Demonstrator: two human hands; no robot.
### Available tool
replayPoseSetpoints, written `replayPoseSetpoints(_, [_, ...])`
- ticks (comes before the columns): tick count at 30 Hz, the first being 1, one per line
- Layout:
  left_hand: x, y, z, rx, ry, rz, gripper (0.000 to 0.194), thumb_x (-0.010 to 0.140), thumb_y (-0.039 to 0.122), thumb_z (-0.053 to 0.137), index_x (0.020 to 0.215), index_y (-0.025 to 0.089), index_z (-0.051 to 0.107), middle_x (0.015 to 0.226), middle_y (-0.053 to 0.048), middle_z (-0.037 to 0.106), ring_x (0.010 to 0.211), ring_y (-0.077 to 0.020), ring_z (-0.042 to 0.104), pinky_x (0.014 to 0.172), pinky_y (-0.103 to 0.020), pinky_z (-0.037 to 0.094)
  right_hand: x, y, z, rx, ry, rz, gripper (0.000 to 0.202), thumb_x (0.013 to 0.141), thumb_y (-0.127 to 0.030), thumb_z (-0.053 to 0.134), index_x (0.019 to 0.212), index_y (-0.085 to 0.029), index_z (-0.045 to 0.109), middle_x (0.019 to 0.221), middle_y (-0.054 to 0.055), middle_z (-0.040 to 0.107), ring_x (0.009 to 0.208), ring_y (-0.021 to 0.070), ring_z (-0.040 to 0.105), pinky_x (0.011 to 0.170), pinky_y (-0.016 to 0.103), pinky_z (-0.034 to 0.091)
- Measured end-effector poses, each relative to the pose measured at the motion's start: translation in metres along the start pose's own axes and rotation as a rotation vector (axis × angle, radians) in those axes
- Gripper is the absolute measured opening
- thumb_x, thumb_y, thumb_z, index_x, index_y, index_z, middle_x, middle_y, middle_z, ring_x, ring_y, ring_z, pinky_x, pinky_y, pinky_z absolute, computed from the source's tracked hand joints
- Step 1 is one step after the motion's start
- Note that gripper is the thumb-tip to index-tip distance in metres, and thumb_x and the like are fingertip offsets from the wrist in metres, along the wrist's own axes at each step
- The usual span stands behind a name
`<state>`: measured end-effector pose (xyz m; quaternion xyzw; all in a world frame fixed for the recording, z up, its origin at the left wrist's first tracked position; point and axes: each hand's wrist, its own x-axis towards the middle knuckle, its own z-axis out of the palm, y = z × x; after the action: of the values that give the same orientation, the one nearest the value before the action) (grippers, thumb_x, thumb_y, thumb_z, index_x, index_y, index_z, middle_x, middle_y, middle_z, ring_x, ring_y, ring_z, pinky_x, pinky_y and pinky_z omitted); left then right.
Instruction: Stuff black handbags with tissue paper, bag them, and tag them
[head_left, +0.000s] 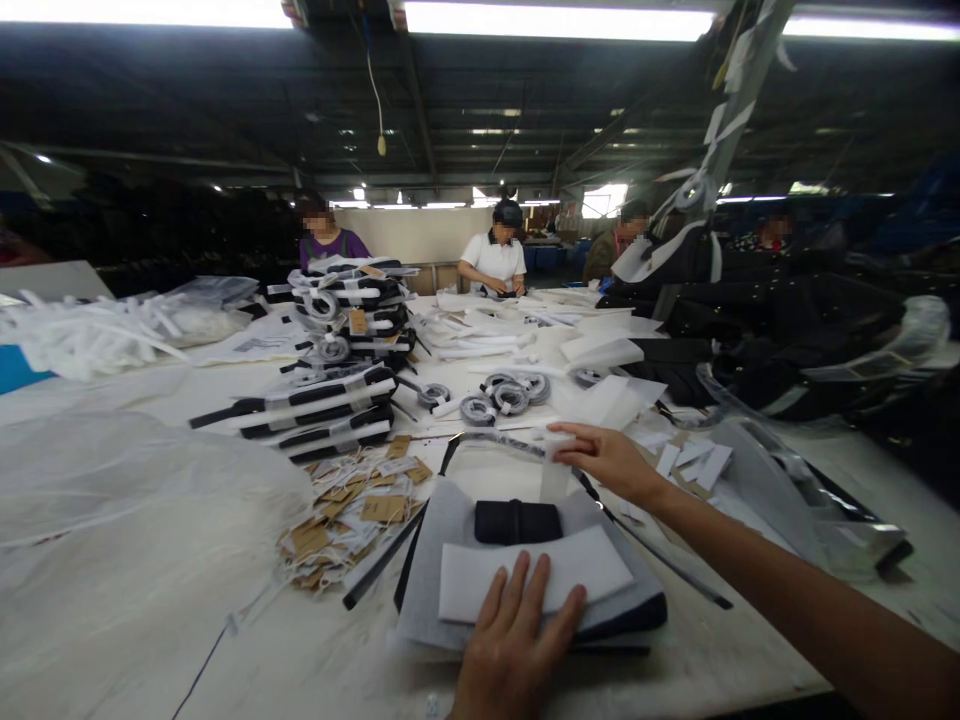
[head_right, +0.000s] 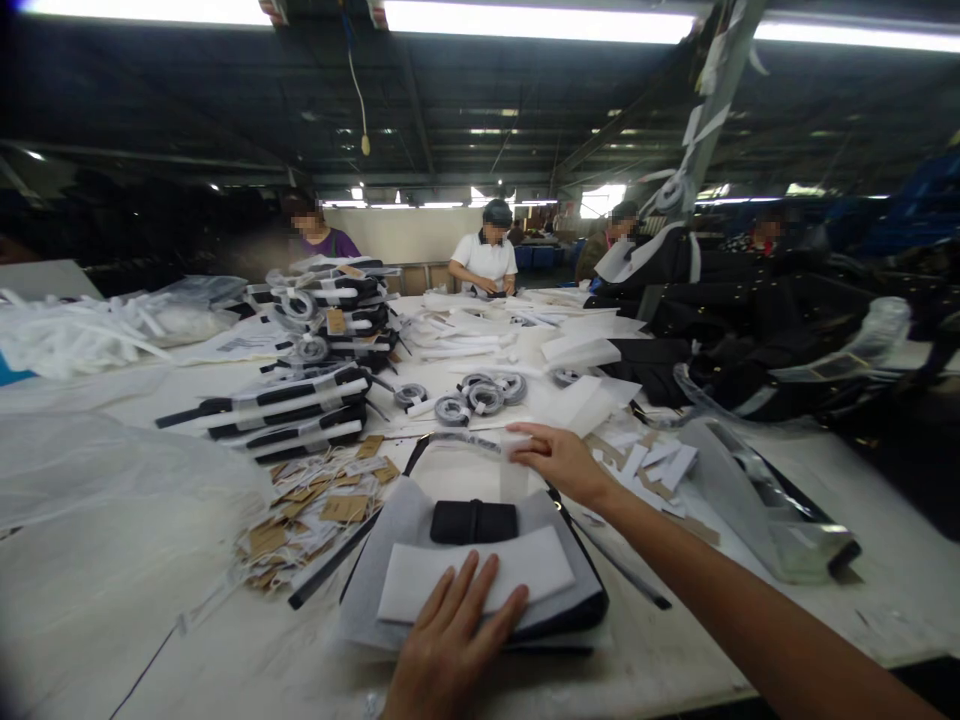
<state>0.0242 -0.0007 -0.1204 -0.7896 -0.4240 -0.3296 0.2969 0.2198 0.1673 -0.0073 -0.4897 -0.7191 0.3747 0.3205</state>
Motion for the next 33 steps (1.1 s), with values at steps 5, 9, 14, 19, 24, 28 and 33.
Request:
replayPoseSetpoints(5, [0.002, 0.0, -0.003, -0.037, 0.015, -0.034, 0.039, 0.104, 0.028, 0.042, 0.139, 0.038, 0.055, 0.134, -0.002, 0.066, 0.124, -0.0234, 0.062, 0.102, -0.036, 0.049, -0.062, -0.019, -0.017, -0.22, -0.181, -0.247, 0.04, 0.09, -0.03, 0.061, 0.129, -0.029, 0.068, 0.12, 0.003, 0.074, 0.112, 0.0253, 0.068, 0.104, 0.038, 0.048])
replayPoseSetpoints(9, [0.0, 0.003, 0.001, -0.085, 0.041, -0.064, 0.034, 0.104, 0.029, 0.044, 0.132, 0.036, 0.062, 0.134, -0.004, 0.065, 0.125, -0.0238, 0.061, 0.105, -0.036, 0.047, -0.099, -0.028, -0.031, -0.128, -0.562, -0.141, 0.066, 0.088, -0.039, 0.07, 0.149, -0.035, 0.047, 0.11, 0.001, 0.078, 0.1, 0.0236, 0.073, 0.097, 0.037, 0.053])
replayPoseSetpoints(14, [-0.001, 0.003, 0.001, -0.07, 0.016, -0.046, 0.033, 0.103, 0.029, 0.046, 0.131, 0.036, 0.062, 0.136, -0.004, 0.064, 0.127, -0.0245, 0.06, 0.106, -0.037, 0.045, -0.077, -0.018, -0.033, -0.216, -0.182, -0.135, 0.041, 0.097, -0.05, 0.054, 0.121, -0.024, 0.073, 0.096, 0.007, 0.079, 0.097, 0.0258, 0.073, 0.097, 0.04, 0.053])
replayPoseSetpoints(19, [0.001, 0.001, -0.001, -0.079, 0.028, -0.039, 0.03, 0.101, 0.031, 0.051, 0.128, 0.034, 0.064, 0.132, -0.004, 0.066, 0.125, -0.0234, 0.061, 0.107, -0.036, 0.046, -0.041, 0.009, -0.01, -0.399, -0.435, -0.303, 0.057, 0.079, -0.046, 0.078, 0.129, -0.02, 0.069, 0.137, 0.013, 0.064, 0.127, 0.0317, 0.059, 0.111, 0.043, 0.043])
replayPoseSetpoints(24, [0.003, 0.003, 0.002, -0.1, 0.043, -0.047, 0.026, 0.1, 0.031, 0.054, 0.122, 0.032, 0.067, 0.13, -0.004, 0.068, 0.124, -0.0234, 0.062, 0.107, -0.035, 0.046, -0.021, 0.027, 0.008, -0.481, -0.488, -0.299, 0.049, 0.076, -0.036, 0.082, 0.12, -0.016, 0.073, 0.119, 0.014, 0.073, 0.112, 0.0308, 0.067, 0.101, 0.041, 0.049])
replayPoseSetpoints(28, [0.003, 0.002, 0.003, -0.13, 0.063, -0.063, 0.017, 0.099, 0.033, 0.056, 0.108, 0.028, 0.07, 0.129, -0.005, 0.069, 0.125, -0.024, 0.061, 0.108, -0.036, 0.047, -0.01, 0.031, 0.012, -0.48, -0.503, -0.33, 0.038, 0.075, -0.025, 0.081, 0.112, -0.017, 0.077, 0.11, 0.011, 0.076, 0.105, 0.0282, 0.068, 0.097, 0.037, 0.05])
replayPoseSetpoints(33, [0.006, -0.001, 0.001, -0.096, 0.053, -0.023, 0.022, 0.098, 0.031, 0.056, 0.116, 0.028, 0.068, 0.125, -0.006, 0.071, 0.118, -0.0236, 0.066, 0.105, -0.034, 0.05, -0.007, 0.036, 0.012, -0.475, -0.49, -0.339, 0.032, 0.079, -0.028, 0.078, 0.109, -0.02, 0.078, 0.108, 0.009, 0.077, 0.103, 0.0264, 0.069, 0.094, 0.035, 0.05])
